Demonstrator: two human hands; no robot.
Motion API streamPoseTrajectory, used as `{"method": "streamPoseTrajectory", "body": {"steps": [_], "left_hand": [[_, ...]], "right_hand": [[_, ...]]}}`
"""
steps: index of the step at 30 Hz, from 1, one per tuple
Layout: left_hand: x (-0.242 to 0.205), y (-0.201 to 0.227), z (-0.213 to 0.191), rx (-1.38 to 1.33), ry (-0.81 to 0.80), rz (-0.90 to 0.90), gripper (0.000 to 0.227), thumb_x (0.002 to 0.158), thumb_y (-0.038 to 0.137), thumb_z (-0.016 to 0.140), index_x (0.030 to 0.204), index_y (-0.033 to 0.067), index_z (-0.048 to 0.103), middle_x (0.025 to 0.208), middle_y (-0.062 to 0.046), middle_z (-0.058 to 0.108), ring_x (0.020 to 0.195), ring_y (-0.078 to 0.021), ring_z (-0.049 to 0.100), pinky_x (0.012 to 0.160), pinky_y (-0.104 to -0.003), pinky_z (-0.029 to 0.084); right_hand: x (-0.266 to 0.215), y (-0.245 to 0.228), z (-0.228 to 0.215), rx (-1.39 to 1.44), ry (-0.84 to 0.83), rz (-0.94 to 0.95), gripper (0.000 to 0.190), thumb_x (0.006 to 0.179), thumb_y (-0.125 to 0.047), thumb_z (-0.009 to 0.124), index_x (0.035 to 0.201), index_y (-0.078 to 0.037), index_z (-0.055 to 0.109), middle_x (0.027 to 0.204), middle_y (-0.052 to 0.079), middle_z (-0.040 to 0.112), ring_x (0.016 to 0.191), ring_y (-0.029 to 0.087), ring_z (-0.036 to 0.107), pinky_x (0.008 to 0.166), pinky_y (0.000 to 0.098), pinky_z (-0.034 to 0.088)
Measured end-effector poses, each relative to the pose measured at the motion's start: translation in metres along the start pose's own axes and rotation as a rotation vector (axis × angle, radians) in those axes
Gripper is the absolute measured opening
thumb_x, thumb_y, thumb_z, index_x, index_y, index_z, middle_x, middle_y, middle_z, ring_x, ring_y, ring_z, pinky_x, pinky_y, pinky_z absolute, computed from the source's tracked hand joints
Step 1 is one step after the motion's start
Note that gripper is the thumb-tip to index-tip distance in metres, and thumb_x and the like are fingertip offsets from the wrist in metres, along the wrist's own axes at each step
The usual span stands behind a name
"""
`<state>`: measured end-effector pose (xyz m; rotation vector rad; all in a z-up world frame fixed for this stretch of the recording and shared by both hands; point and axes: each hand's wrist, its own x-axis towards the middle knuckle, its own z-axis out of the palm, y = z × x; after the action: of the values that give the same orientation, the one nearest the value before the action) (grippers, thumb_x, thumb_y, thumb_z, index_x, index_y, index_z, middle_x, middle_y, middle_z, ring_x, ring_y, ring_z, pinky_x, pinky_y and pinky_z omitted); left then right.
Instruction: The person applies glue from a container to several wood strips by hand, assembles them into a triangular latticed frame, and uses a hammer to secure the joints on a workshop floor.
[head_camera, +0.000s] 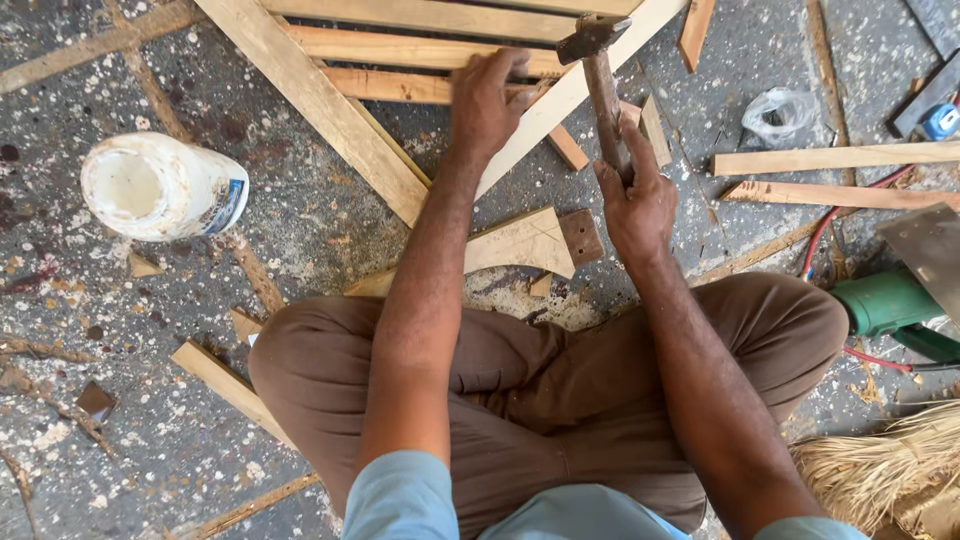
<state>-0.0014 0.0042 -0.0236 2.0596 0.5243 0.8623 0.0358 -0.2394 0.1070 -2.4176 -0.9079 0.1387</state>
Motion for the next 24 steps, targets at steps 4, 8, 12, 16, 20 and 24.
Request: {"method": "streamPoseTrajectory", "body": {"steps": [4, 8, 12, 16, 20, 24], "left_hand": [[-0.006, 0.003, -0.041, 0.223, -0.162, -0.024, 0.043, 0.071, 0.031, 0.097, 0.108, 0.0219, 0.077, 0.114, 0.0, 0.068, 0.106, -0.0208, 0.054, 0.099, -0.044, 0.036], [-0.006, 0.012, -0.056, 0.245, -0.204, -0.016, 0.042, 0.071, 0.037, 0.096, 0.107, 0.0225, 0.081, 0.115, 0.0, 0.063, 0.109, -0.0209, 0.048, 0.101, -0.045, 0.032], [-0.006, 0.011, -0.055, 0.247, -0.247, -0.066, 0.04, 0.074, 0.038, 0.095, 0.108, 0.0218, 0.081, 0.114, 0.001, 0.063, 0.11, -0.0197, 0.048, 0.103, -0.045, 0.031], [-0.004, 0.015, -0.056, 0.23, -0.181, -0.031, 0.042, 0.072, 0.039, 0.096, 0.108, 0.0215, 0.081, 0.113, 0.0, 0.062, 0.11, -0.0211, 0.047, 0.101, -0.046, 0.03], [-0.013, 0.012, -0.05, 0.209, -0.185, -0.071, 0.041, 0.072, 0.038, 0.096, 0.107, 0.0231, 0.081, 0.111, 0.002, 0.062, 0.108, -0.02, 0.047, 0.103, -0.046, 0.03], [-0.008, 0.013, -0.05, 0.233, -0.187, -0.064, 0.04, 0.071, 0.04, 0.096, 0.105, 0.0237, 0.082, 0.111, 0.002, 0.061, 0.109, -0.0201, 0.047, 0.103, -0.046, 0.028]], "right_hand": [[0.002, -0.006, -0.004, -0.006, 0.012, -0.07, 0.055, 0.105, -0.02, 0.074, 0.153, -0.014, 0.047, 0.096, 0.015, 0.078, 0.057, 0.009, 0.067, 0.044, 0.0296, 0.057], [0.006, -0.013, 0.0, -0.037, -0.013, -0.079, 0.054, 0.103, -0.017, 0.071, 0.153, -0.018, 0.049, 0.111, 0.018, 0.077, 0.061, 0.009, 0.07, 0.046, 0.0284, 0.06], [0.014, -0.02, 0.008, -0.276, -0.179, 0.024, 0.053, 0.1, -0.019, 0.072, 0.148, -0.026, 0.053, 0.106, 0.021, 0.075, 0.047, 0.014, 0.064, 0.036, 0.0319, 0.058], [0.015, -0.023, 0.001, -0.078, -0.107, 0.059, 0.055, 0.104, -0.022, 0.07, 0.155, -0.027, 0.048, 0.1, 0.016, 0.078, 0.054, 0.011, 0.064, 0.045, 0.0287, 0.058], [0.006, -0.015, 0.004, 0.098, 0.148, -0.191, 0.047, 0.113, -0.022, 0.069, 0.155, -0.024, 0.047, 0.116, 0.016, 0.077, 0.065, 0.01, 0.07, 0.047, 0.0267, 0.062], [0.012, -0.012, 0.016, -0.319, -0.183, 0.022, 0.051, 0.1, -0.02, 0.07, 0.148, -0.022, 0.054, 0.107, 0.019, 0.075, 0.044, 0.015, 0.062, 0.034, 0.0316, 0.054]]}}
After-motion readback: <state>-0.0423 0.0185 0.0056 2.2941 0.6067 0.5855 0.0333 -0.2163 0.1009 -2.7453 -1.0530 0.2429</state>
